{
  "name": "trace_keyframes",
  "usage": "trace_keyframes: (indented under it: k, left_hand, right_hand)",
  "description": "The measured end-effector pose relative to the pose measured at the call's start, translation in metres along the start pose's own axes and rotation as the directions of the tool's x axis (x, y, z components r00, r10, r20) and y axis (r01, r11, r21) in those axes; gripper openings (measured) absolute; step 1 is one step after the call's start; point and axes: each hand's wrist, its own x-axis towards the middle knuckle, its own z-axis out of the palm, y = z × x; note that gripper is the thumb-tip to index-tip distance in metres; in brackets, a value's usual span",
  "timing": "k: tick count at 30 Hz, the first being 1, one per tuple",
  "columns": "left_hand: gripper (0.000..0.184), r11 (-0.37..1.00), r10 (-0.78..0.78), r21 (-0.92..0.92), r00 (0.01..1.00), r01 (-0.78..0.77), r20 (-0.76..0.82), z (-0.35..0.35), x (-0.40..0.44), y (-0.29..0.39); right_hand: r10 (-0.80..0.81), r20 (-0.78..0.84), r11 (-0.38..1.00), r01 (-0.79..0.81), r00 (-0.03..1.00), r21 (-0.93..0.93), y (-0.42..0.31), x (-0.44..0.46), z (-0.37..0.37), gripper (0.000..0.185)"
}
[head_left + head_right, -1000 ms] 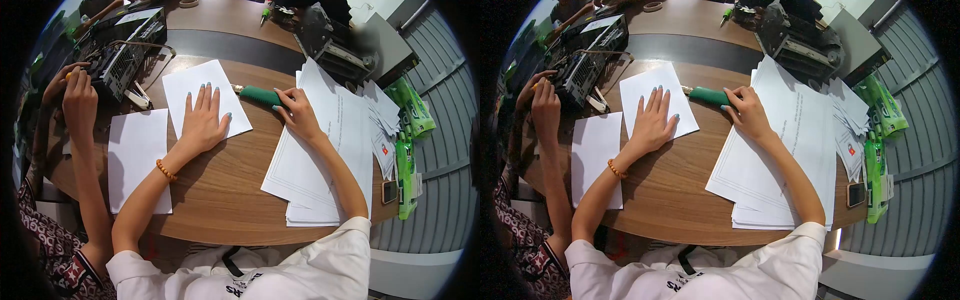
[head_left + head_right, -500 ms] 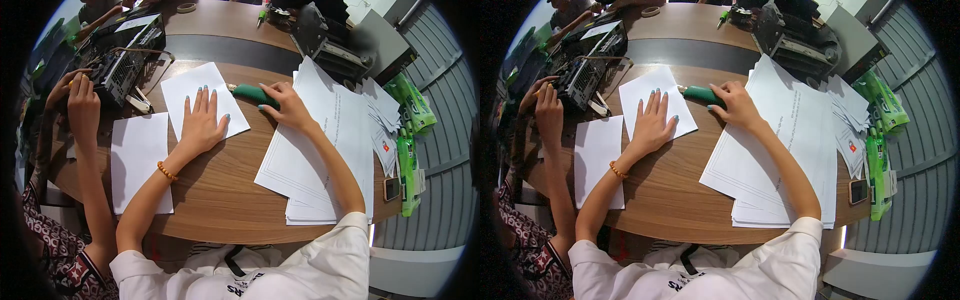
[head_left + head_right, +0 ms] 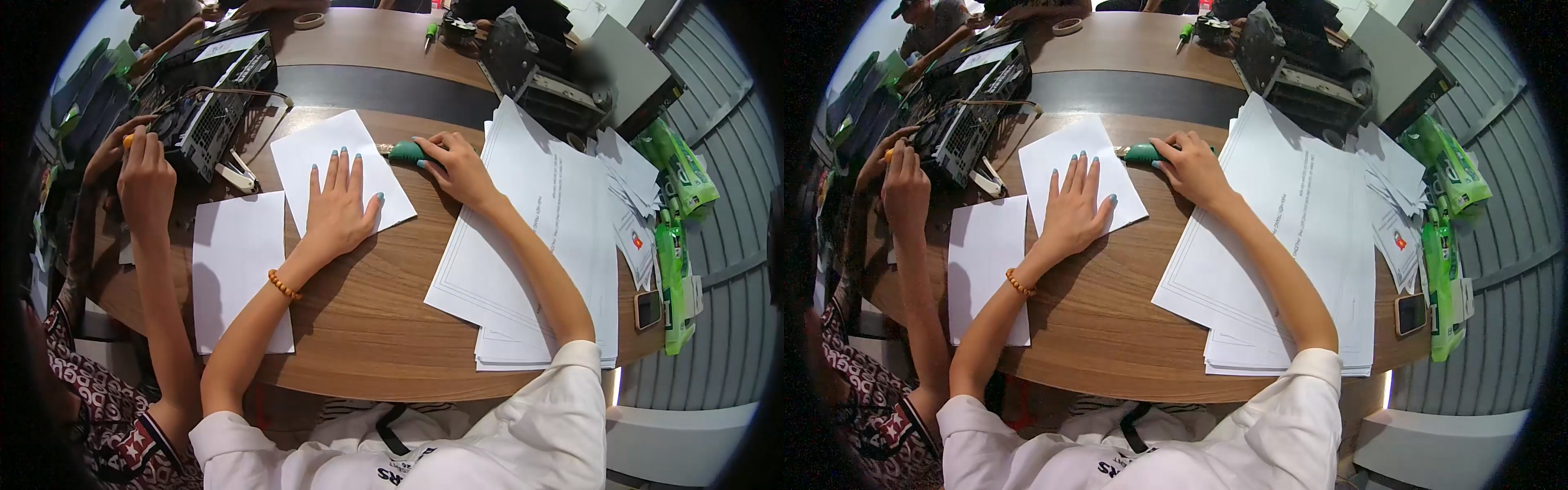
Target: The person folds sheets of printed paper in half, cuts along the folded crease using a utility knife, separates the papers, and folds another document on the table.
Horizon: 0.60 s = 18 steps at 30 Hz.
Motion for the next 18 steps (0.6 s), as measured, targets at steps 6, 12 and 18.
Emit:
trace_keyframes:
  k: [6,12,18]
  left_hand:
    - [0.062,0.999,0.025,-0.024,0.999,-0.026,-0.021,0.001,-0.001,-0.001]
    - [0.062,1.000,0.018,0.008,1.000,-0.018,0.015,-0.002,-0.001,0.001]
    - [0.062,1.000,0.029,0.001,1.000,-0.029,0.007,-0.002,-0.001,0.000]
  right_hand:
    - [-0.012,0.009,1.000,0.012,1.000,-0.015,0.010,-0.001,-0.002,0.034]
    - [-0.014,0.005,1.000,0.014,1.000,-0.001,0.008,0.001,0.001,0.036]
    - [-0.017,0.041,1.000,0.017,0.999,0.011,0.020,0.000,-0.002,0.037]
